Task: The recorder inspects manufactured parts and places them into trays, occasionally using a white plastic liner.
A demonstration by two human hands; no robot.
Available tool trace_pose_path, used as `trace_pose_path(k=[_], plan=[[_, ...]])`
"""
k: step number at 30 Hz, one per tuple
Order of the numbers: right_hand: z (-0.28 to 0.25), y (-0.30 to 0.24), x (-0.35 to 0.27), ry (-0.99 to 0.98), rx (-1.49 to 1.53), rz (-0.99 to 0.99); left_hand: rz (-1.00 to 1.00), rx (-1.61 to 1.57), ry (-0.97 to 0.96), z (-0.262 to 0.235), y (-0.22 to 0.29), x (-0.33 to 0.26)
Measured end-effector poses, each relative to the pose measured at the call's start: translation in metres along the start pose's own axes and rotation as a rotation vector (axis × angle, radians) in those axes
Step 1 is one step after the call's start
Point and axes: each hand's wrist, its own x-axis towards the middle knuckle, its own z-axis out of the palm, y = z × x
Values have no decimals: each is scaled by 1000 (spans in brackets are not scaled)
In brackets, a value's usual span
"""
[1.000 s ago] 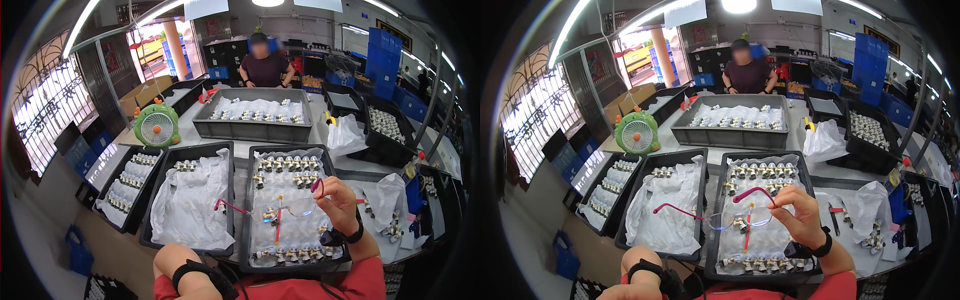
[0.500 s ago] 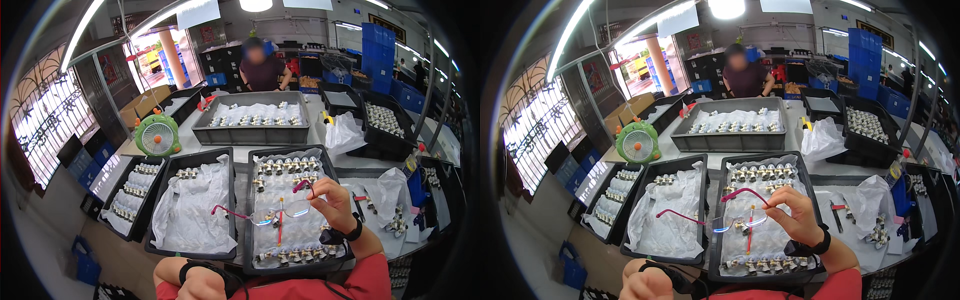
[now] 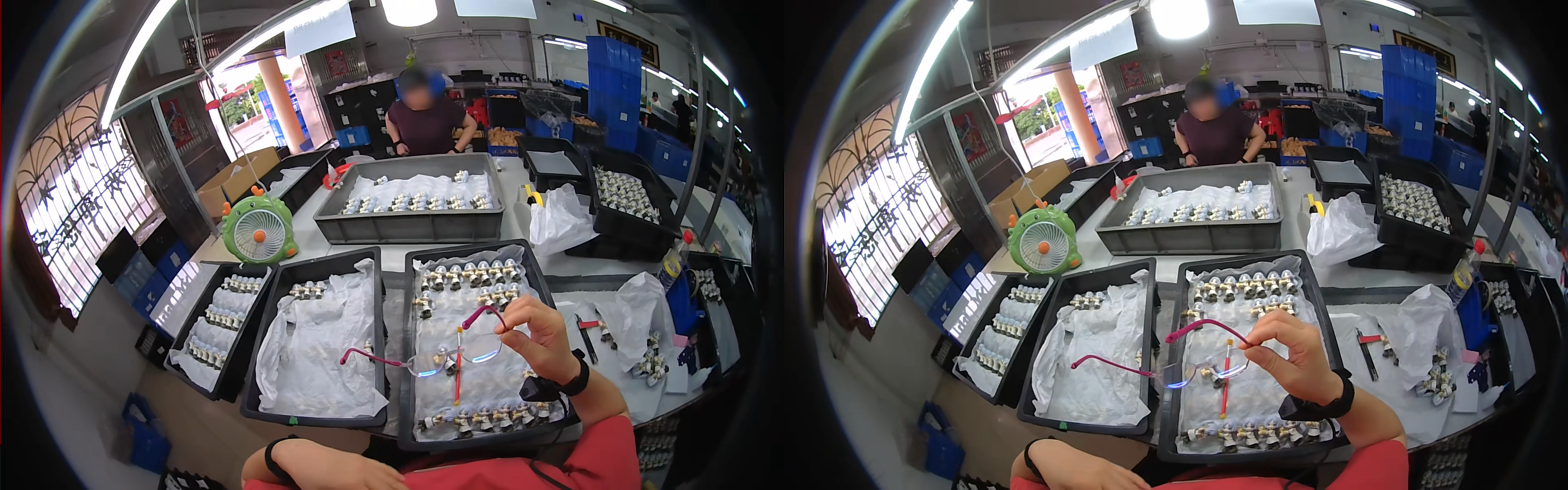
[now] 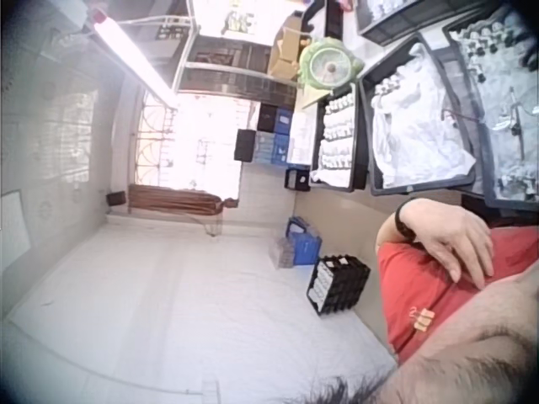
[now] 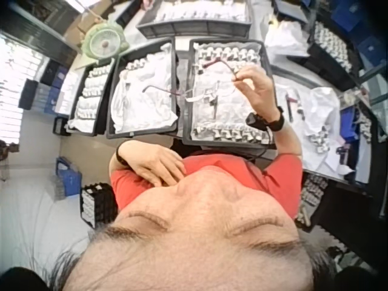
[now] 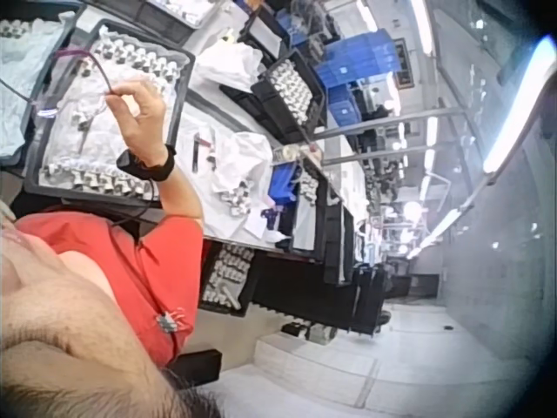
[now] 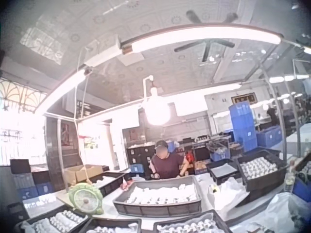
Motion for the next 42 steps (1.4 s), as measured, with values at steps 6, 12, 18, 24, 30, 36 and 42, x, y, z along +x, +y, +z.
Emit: trace_pose_path(k=[6,12,18,24,30,36,42], plan=[[1,2,-1,-11,0,23,-1036,-49,430,47,-6,-50],[5,16,-1,-50,-1,63,-1354,-222,150,166,-61,-122],[7,5,1,-67,7,47,-1256,-663,485,298,-97,-208],[6,4,-1,-85,28,59,-1269,-568,431,303,-103,-200],[7,5,-2,-111,41,84,-1311,-451,388,292,-104,-202],[7,8,-1,-157,58,79,-1342,-355,314,280,-104,-208],[10,7,-4,-150,67,115,-1358,-291,242,283,-98,-206]])
